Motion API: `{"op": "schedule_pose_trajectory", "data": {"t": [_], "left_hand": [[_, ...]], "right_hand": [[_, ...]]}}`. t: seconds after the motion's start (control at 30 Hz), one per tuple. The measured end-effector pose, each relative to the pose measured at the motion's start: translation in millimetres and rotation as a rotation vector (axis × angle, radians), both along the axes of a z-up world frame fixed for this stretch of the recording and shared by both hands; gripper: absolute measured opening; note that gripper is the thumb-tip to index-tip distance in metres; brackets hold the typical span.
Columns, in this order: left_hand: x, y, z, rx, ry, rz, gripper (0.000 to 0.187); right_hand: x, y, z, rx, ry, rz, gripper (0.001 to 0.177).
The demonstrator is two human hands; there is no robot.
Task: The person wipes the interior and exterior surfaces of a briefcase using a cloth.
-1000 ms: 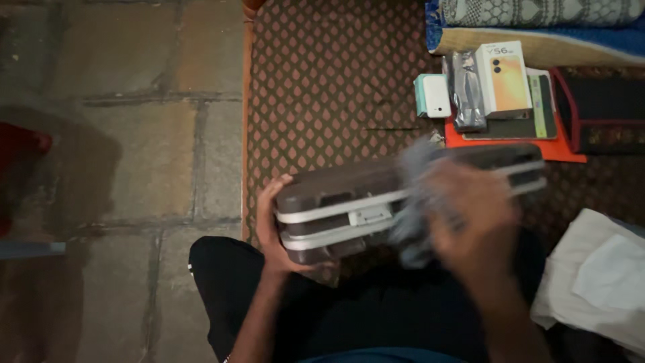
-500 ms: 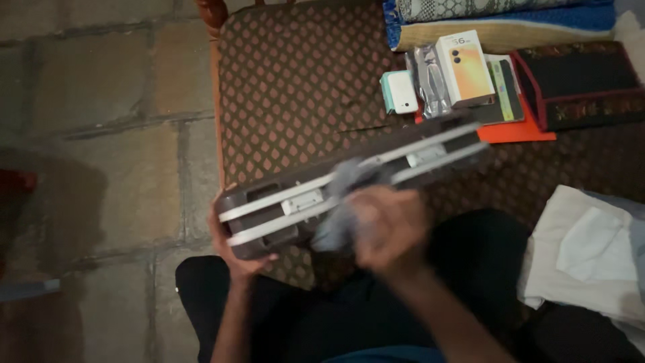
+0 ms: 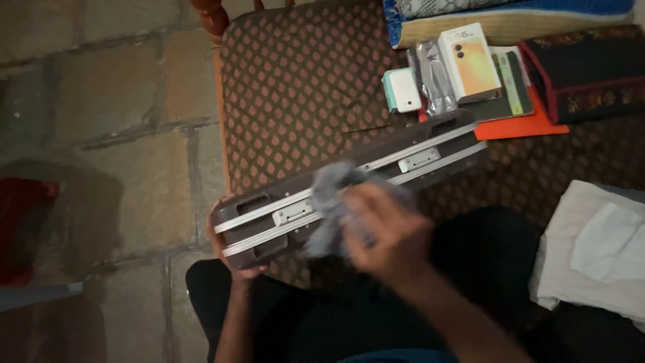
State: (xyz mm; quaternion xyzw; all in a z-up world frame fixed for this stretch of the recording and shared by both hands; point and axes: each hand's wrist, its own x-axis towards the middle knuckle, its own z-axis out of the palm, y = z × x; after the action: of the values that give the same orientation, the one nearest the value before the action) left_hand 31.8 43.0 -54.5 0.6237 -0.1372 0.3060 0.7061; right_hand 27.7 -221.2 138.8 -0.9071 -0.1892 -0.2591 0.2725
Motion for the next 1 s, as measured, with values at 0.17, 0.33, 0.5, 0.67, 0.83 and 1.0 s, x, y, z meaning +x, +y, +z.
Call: {"op": "schedule_pose_trajectory", "data": {"t": [0.17,0.33,0.5,0.67,0.83,1.0], "left_hand": [[3,-6,3,0.013,0.012,0.030,0.131],[9,-7,9,0.202,0.018,0.128,0.123],[14,4,-15,0.111,0.041,0.097,0.130],[16,-2,-3,0.105,0.052,0.101,0.130],[15,-12,11,0.126,0.075,0.108,0.131],[16,-1,1,0.169,0.090,0.168,0.133]], "right_hand": [[21,-70,11,-0.057,0.060,-0.348,0.028],[3,-10,0,0.128,0.111,-0.103,0.035],[-4,14,-7,0.106,0.243,0.082,0.045],[11,-46,-27,0.013,-0.027,-0.214,0.043],[-11,-10,-42,0.100,-0.053,-0.226,0.041],[-20,32,-43,0.130,0.130,0.018,0.036]]}}
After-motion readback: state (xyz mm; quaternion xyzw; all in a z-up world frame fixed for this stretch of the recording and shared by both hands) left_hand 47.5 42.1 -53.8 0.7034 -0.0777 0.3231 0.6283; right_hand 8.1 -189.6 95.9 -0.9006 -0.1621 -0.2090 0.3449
